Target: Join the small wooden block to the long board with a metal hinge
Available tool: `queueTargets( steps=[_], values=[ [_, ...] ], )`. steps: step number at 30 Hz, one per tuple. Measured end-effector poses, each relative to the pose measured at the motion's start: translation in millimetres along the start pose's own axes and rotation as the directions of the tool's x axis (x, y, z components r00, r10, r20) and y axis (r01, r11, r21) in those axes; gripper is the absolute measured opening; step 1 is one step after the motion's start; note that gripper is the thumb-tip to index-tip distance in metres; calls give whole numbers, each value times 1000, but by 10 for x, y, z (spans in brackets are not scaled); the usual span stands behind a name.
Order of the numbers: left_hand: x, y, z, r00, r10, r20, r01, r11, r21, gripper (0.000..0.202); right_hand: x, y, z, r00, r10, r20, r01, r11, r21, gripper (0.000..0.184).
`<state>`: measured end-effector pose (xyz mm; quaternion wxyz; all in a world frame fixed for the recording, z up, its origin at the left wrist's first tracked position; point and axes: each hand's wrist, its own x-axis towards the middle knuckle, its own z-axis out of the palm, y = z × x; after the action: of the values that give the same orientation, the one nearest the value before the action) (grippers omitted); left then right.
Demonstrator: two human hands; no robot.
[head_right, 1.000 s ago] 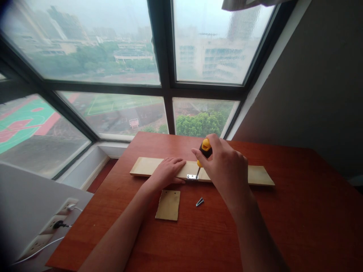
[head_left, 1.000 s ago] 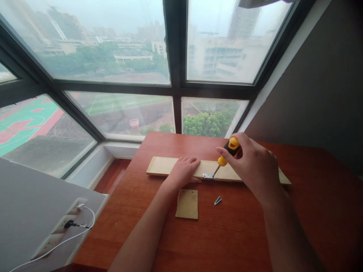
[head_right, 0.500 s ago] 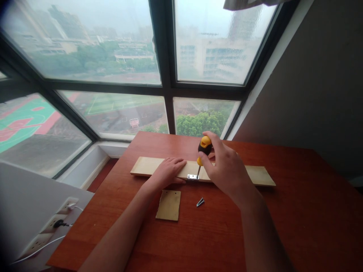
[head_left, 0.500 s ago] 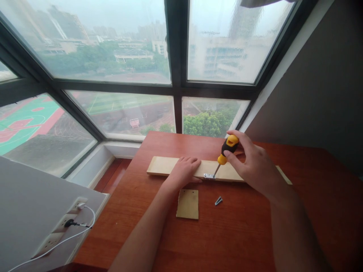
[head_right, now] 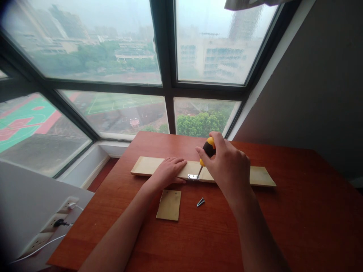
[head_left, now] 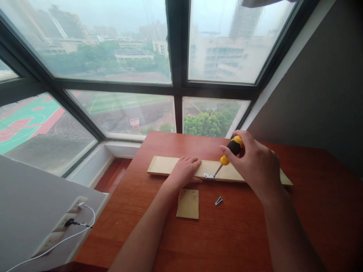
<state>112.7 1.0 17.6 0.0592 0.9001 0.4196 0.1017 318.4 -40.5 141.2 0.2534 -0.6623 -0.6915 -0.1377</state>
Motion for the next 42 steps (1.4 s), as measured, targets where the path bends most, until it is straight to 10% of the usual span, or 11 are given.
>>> queueTargets(
  steps=[10, 21, 42],
  values=[
    [-4, -12, 21, 1000, 2, -20, -2, 1000, -14, 73, 28, 117, -16, 977, -117, 177, 29, 900, 435, 48],
    [-4, 3, -4, 1000, -9, 5, 9, 1000, -17, 71, 2, 53, -2, 999, -42, 33, 36, 989, 146, 38],
    [-4, 19, -11, 1000, -10, -6, 10, 1000, -18, 70, -1, 35, 29, 997, -34, -62, 48, 971, 233, 40]
  ],
)
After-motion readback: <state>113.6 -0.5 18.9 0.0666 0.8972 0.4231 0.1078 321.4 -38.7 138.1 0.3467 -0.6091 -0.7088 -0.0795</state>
